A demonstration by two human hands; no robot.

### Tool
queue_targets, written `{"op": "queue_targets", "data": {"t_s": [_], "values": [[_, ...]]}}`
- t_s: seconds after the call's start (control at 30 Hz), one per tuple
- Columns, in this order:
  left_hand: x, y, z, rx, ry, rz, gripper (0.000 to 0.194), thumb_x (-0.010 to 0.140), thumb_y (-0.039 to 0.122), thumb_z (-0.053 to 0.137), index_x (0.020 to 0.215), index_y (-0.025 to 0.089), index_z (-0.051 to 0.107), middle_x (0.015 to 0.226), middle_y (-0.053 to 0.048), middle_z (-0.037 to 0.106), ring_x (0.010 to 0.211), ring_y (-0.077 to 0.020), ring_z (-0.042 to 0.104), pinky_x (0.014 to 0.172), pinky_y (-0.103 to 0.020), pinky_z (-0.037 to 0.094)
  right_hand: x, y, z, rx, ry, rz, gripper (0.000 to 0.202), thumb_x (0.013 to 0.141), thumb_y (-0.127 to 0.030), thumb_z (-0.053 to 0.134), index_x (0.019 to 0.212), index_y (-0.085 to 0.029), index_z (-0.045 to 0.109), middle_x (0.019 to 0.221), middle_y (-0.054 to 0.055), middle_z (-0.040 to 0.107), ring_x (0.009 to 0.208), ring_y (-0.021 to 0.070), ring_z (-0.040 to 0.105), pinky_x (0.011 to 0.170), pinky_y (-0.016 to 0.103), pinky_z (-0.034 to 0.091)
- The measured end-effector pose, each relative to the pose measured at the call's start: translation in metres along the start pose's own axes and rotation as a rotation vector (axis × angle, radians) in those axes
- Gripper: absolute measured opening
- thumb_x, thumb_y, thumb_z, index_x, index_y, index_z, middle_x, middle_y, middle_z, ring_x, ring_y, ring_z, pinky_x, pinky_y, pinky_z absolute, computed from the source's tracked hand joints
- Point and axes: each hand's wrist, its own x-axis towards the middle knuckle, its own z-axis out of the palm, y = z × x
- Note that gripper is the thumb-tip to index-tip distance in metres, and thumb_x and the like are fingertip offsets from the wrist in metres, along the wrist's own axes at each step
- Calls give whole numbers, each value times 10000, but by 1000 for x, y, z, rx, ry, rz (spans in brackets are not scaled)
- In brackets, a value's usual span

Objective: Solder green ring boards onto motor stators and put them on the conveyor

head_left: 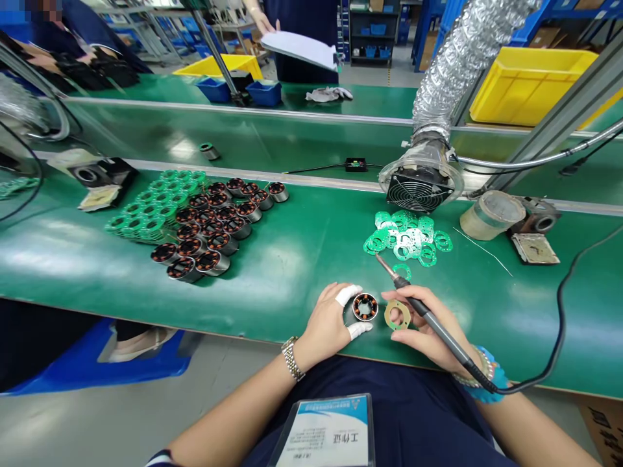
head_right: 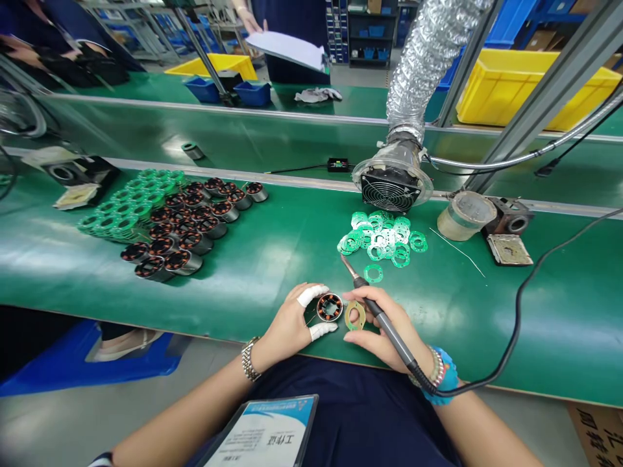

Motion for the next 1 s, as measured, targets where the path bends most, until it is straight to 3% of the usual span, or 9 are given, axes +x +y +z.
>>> {"op": "queue_targets", "data": {"t_s": [0.23, 0.37, 0.47, 0.57, 0.73, 0.83, 1.0], "values": [[0, 0, 0, 3, -18, 0, 523, 651, 460, 715, 1059, 179, 545, 1104, -136, 584, 1044, -297, 533, 916, -520, 409, 6, 12, 3, 53, 121, -51, 483, 731, -275, 709, 1133, -285, 442, 1120, 71, 616, 1048, 213, 609, 934, 401, 487], [0, 0, 1, -11, -1, 1, 517, 648, 436, 724, 1066, 185, 550, 1100, -137, 582, 1040, -294, 536, 902, -510, 426, 14, 14, 13, 148, 112, -63, 453, 768, -333, 666, 1130, -280, 399, 1093, 73, 578, 950, 208, 646, 851, 406, 527], [0, -1, 1, -36, 0, 6, 512, 649, 431, 725, 1075, 199, 560, 1103, -134, 584, 1041, -293, 536, 901, -514, 426, 21, 10, 16, 41, 145, -40, 412, 773, -324, 657, 1101, -265, 414, 1068, 72, 567, 853, 179, 649, 752, 354, 545], [0, -2, 0, -48, 4, 11, 519, 646, 435, 726, 1077, 191, 569, 1119, -145, 576, 1063, -303, 525, 908, -515, 423, 29, 4, 14, -234, 167, -17, 440, 735, -326, 688, 1089, -252, 438, 1019, 61, 588, 814, 176, 634, 697, 323, 529], [-1, 0, 1, -93, 25, -17, 463, 676, 330, 705, 1076, 177, 530, 1061, -125, 580, 1003, -275, 553, 865, -454, 468, 38, -1, 19, -624, -57, -191, 434, 727, -341, 697, 1100, -233, 502, 959, 53, 603, 865, 194, 583, 776, 340, 498], [-3, 1, 1, -123, 27, -74, 435, 656, 262, 705, 1027, 175, 496, 952, -84, 587, 893, -242, 584, 788, -405, 502, 43, 1, 21, -619, -161, -250, 421, 739, -369, 682, 1097, -230, 511, 976, 55, 606, 895, 192, 572, 788, 327, 492], [-5, 0, 4, -126, 39, -92, 365, 667, 296, 700, 928, 176, 474, 922, -79, 583, 882, -240, 590, 774, -397, 503, 48, 9, 17, -559, -194, -203, 440, 703, -360, 717, 1070, -218, 520, 1004, 57, 607, 937, 186, 575, 827, 308, 478]]}}
